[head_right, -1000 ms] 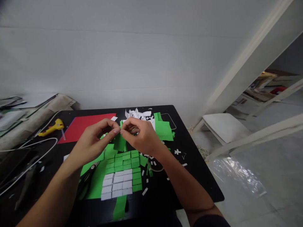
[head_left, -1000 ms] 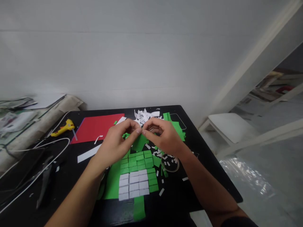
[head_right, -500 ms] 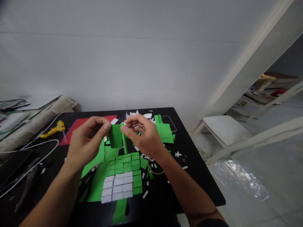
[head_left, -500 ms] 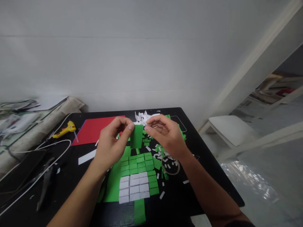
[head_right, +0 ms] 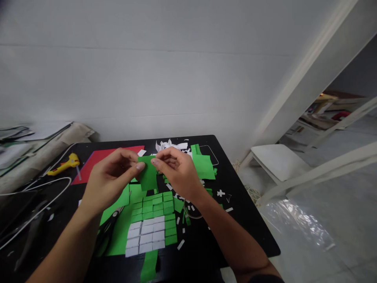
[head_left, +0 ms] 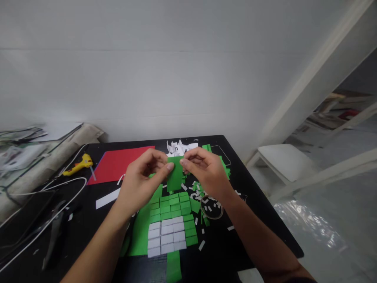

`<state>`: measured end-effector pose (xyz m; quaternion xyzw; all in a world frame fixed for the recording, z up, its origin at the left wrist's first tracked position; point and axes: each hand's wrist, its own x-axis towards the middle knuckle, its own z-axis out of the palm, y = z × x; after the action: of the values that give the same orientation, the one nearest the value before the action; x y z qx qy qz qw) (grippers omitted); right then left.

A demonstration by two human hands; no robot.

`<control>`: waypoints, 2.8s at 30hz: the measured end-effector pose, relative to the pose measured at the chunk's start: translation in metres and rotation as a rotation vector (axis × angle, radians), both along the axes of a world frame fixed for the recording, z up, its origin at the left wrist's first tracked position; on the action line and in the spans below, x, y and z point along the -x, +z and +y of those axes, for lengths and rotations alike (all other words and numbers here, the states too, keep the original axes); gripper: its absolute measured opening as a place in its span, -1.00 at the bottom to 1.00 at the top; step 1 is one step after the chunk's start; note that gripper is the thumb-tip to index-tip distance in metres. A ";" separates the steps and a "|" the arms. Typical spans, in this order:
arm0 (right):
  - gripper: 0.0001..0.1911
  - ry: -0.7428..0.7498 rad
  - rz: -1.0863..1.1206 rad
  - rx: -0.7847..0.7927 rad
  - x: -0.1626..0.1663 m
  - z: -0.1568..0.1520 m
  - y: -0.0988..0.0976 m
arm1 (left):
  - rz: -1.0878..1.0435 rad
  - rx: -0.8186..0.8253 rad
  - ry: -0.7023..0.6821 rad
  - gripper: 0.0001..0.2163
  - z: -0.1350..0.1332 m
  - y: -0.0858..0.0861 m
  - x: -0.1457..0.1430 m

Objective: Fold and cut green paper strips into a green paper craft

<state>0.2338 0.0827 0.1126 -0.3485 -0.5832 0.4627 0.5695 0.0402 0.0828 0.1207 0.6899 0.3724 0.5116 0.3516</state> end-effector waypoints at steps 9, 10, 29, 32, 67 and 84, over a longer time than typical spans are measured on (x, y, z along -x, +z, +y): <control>-0.73 -0.051 -0.011 0.015 0.001 -0.001 0.000 | -0.039 0.037 0.029 -0.87 -0.002 0.001 -0.003; -0.73 -0.046 -0.001 0.022 0.001 -0.001 0.000 | -0.040 0.038 0.013 -0.87 -0.002 0.001 -0.003; -0.76 -0.021 0.020 0.035 -0.002 -0.001 0.001 | 0.084 0.101 -0.143 -0.76 0.002 -0.002 0.000; -0.78 -0.050 0.005 0.004 -0.001 -0.001 0.000 | 0.071 0.117 -0.175 -0.78 0.003 -0.004 0.000; -0.88 -0.072 -0.111 -0.089 -0.008 -0.006 0.004 | 0.158 0.207 -0.321 -0.69 0.000 0.005 0.011; -0.82 -0.172 -0.504 -0.458 -0.011 -0.009 0.006 | 0.302 -0.069 -0.131 -0.85 0.005 0.003 0.017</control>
<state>0.2447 0.0735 0.1182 -0.3628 -0.7626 0.1697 0.5079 0.0232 0.0874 0.1236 0.7936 0.3572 0.3905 0.3003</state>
